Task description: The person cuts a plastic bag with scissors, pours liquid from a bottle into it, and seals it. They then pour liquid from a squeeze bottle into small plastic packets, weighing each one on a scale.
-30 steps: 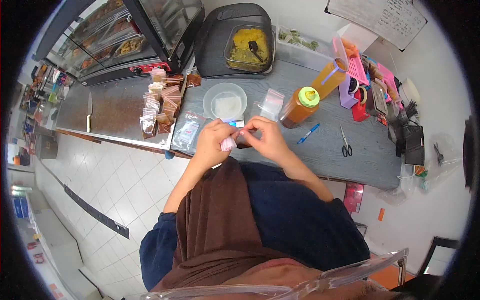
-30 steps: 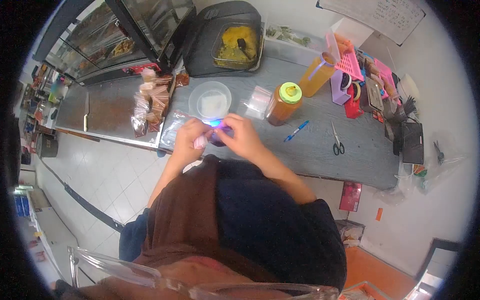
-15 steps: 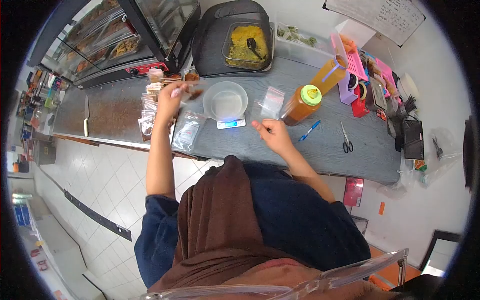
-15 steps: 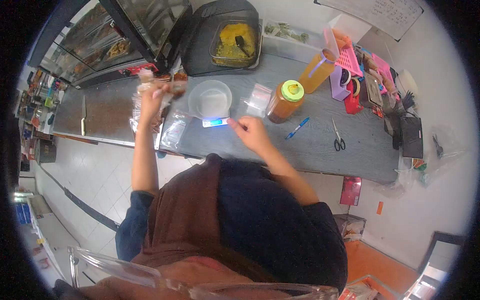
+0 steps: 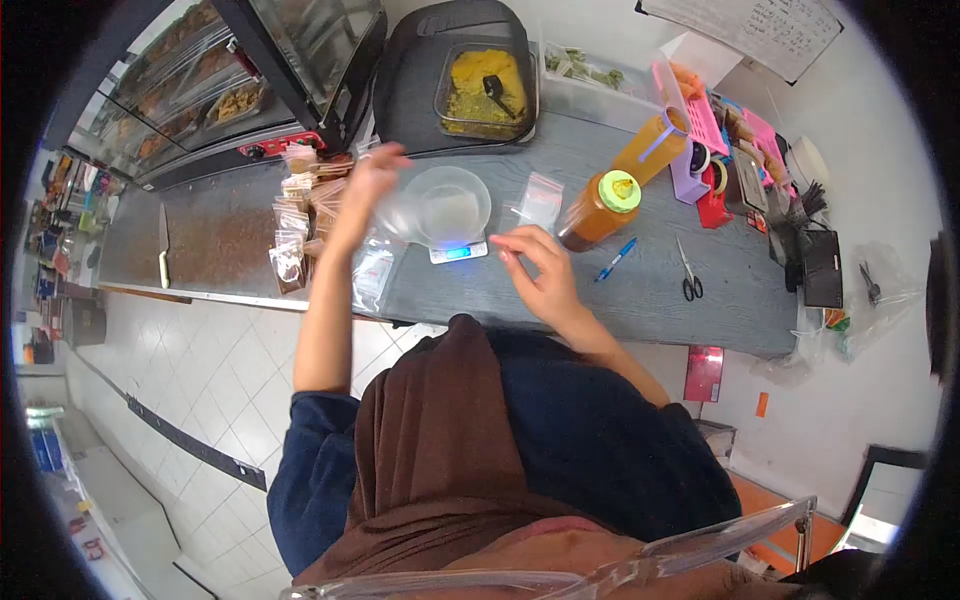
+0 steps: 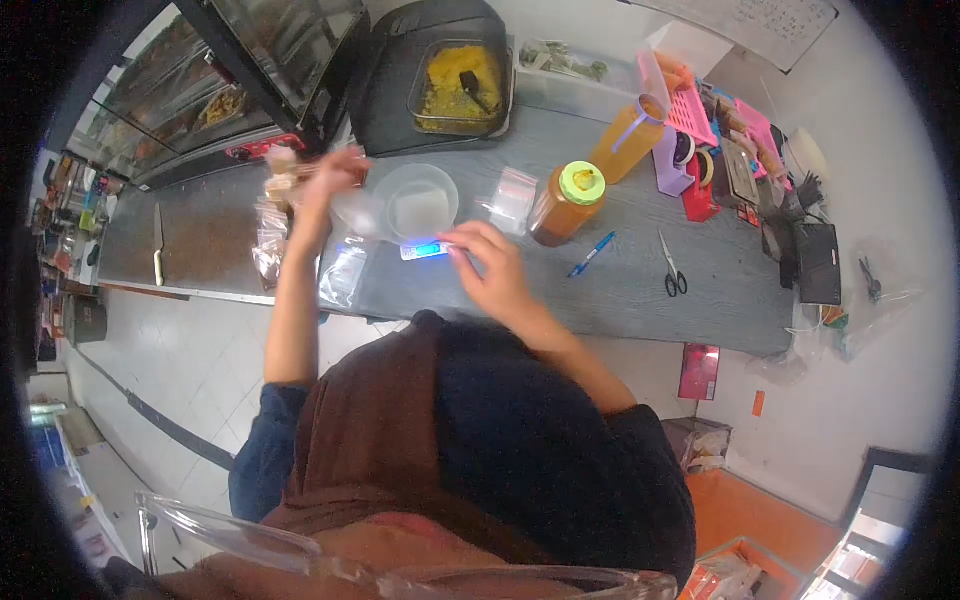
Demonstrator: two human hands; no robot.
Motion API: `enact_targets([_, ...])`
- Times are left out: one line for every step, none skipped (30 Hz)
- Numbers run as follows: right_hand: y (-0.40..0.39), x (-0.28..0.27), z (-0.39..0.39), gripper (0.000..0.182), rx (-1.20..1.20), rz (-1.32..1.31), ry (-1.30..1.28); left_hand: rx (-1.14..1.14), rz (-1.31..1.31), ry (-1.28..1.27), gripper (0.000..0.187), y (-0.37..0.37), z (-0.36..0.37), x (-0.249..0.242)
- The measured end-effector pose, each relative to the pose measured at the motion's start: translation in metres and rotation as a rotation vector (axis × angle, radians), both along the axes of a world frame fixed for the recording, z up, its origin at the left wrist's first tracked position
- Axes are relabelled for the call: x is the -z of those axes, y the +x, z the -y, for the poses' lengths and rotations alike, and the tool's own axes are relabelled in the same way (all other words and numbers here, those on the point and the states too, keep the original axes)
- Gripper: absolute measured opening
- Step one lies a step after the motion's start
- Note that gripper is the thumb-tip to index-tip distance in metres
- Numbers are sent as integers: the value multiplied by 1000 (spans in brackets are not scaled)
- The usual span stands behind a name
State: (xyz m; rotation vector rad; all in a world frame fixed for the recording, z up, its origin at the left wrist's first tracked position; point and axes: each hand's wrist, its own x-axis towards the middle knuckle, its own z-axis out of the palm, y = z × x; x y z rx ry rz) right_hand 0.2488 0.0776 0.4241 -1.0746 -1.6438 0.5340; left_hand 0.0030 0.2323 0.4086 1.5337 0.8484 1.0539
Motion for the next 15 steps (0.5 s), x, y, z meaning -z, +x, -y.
enact_targets([-3, -6, -2, 16, 26, 64, 93, 160, -70, -22, 61, 17, 33, -16])
enact_targets([-5, -9, -4, 19, 52, 129, 190, 331, 7, -171, 65, 31, 57, -15])
enact_targets([-5, -9, -5, 21, -6, 149, 169, 424, 35, -251, 65, 46, 83, -25])
enact_targets([-5, -10, -5, 23, -61, 168, 150, 487, 88, -333, 64, 55, 101, -25])
enact_targets([-3, -10, -5, 25, -114, 188, 132, 552, 140, -414, 62, 62, 112, -24])
enact_targets([-1, -10, -4, 26, -139, 194, 93, 565, 182, -445, 60, 66, 116, -19])
enact_targets([2, -10, -1, 26, -163, 199, 54, 527, 181, -454, 60, 68, 120, -19])
enact_targets([4, -9, 2, 27, -187, 205, 13, 489, 182, -463, 60, 70, 124, -25])
enact_targets([6, -8, 3, 26, -183, 215, 28, 475, 208, -484, 58, 71, 127, -24])
enact_targets([8, -6, 3, 25, -179, 226, 43, 461, 234, -505, 57, 71, 129, -21])
enact_targets([10, -5, 4, 24, -174, 235, 58, 449, 259, -527, 56, 72, 130, -19])
enact_targets([11, -5, 5, 21, -157, 218, 67, 421, 243, -495, 54, 72, 130, -18])
enact_targets([12, -4, 5, 19, -140, 201, 78, 395, 227, -462, 52, 73, 130, -18])
enact_targets([13, -5, 6, 17, -121, 184, 88, 369, 212, -429, 50, 74, 130, -17])
enact_targets([16, -6, 8, 17, -81, 183, 57, 194, 97, -174, 45, 77, 131, -13])
